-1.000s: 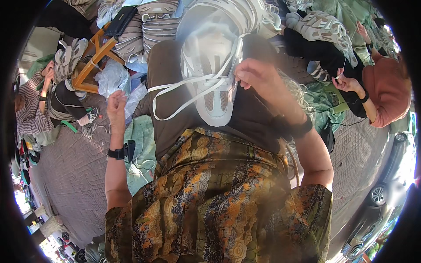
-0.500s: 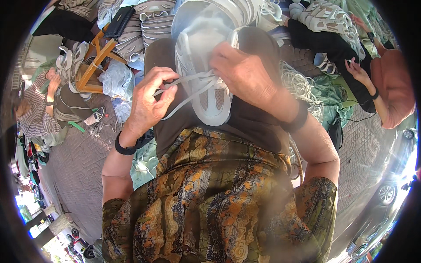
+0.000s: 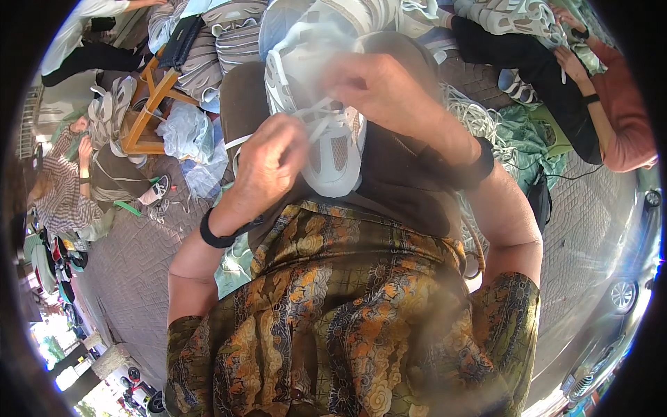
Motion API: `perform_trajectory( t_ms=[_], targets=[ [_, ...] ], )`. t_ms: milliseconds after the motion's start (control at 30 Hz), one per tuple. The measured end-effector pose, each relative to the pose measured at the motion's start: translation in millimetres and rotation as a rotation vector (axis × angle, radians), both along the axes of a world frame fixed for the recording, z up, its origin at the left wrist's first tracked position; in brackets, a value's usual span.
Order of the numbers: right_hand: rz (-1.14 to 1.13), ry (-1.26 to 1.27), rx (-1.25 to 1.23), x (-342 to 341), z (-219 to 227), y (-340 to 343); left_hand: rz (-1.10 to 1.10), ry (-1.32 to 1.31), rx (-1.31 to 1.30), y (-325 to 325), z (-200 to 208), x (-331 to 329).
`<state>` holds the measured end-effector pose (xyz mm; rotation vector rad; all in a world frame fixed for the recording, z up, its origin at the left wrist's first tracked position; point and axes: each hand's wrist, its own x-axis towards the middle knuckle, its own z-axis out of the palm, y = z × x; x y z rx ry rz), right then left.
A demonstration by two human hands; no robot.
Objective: The person threads white shoelaces through the eyelets of a white sneaker held on their lap. They pull the laces tight and arrange them across the shoe repeatedly, working on a single shoe while surrounded by piles of similar footwear.
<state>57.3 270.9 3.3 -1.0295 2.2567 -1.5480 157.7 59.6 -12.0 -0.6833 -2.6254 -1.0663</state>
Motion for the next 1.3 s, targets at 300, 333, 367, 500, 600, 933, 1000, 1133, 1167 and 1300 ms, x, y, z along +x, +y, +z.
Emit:
perform_trajectory(
  t_ms=[300, 333, 367, 500, 600, 933, 1000, 1133, 1167, 1300],
  targets=[
    [0.096, -0.24, -0.131, -8.9, -1.8, 5.1, -0.041, -0.598, 0.433, -33.0, 46.6, -17.3],
    [0.089, -0.265, -0.13, -8.7, -2.6, 5.7, -0.045, -0.594, 0.395, -31.3, 50.6, -17.2],
    [0.083, -0.289, -0.128, -8.2, -3.4, 6.1, 0.016, -0.466, 0.178, -21.7, 58.0, -13.0],
    [0.075, -0.244, -0.159, -8.7, -11.0, 5.3, 0.022, 0.218, -0.281, 13.7, 39.6, -8.2],
    [0.009, -0.233, -0.177, -7.3, -19.2, 1.1, 0.006, 0.335, -0.479, 24.3, 25.7, -12.2],
    [0.022, -0.261, -0.278, -11.9, -35.5, 3.6, -0.006, -0.421, -0.174, -2.4, 48.2, -26.6],
    [-0.006, -0.261, -0.308, -12.8, -38.4, 9.6, 0.01, -0.582, -0.09, -5.6, 49.5, -30.5],
    [-0.141, -0.278, -0.258, -13.1, 2.3, 48.3, -0.072, -0.715, 0.228, -27.0, 49.2, -40.4],
    [-0.177, -0.302, -0.236, -18.9, 1.5, 65.4, -0.076, -0.721, 0.228, -29.1, 53.7, -42.5],
    [-0.241, -0.367, -0.348, -26.4, -14.6, 137.4, -0.077, -0.734, 0.236, -32.5, 58.5, -34.8]
  ],
)
